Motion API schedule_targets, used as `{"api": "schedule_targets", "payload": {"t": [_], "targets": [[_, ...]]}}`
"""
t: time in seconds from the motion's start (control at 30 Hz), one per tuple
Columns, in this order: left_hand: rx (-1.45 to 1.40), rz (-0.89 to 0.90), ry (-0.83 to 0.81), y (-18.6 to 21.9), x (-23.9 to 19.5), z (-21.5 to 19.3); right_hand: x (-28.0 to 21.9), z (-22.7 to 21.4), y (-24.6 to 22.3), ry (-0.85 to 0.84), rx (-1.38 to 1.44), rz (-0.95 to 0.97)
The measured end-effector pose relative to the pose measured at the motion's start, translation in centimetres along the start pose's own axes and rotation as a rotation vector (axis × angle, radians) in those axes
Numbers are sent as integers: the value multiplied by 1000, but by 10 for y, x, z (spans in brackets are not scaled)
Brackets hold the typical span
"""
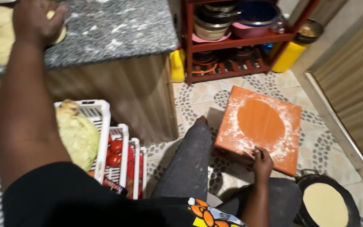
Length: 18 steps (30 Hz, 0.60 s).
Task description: Rolling out dough balls into flat circles using a rolling pin on a wooden board
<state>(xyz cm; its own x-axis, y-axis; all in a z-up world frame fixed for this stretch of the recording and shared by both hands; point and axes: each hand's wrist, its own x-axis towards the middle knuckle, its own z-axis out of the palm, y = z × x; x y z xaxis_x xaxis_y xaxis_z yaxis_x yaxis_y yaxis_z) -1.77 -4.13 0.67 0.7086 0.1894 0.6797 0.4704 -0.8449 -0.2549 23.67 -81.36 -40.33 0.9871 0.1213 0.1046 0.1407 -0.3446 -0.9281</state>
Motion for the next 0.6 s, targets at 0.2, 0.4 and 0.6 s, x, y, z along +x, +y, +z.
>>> {"api": "schedule_targets", "payload": {"t": [0.2,0.4,0.6], "targets": [[768,-120,-69,35,-41,-5,7,5,-2,37,-60,110],[1588,-164,-84,230,-27,-11,7,28,-11,59,179,-108],[2273,-171,19,480,-17,-31,-12,37,-127,-12,701,-150]]}}
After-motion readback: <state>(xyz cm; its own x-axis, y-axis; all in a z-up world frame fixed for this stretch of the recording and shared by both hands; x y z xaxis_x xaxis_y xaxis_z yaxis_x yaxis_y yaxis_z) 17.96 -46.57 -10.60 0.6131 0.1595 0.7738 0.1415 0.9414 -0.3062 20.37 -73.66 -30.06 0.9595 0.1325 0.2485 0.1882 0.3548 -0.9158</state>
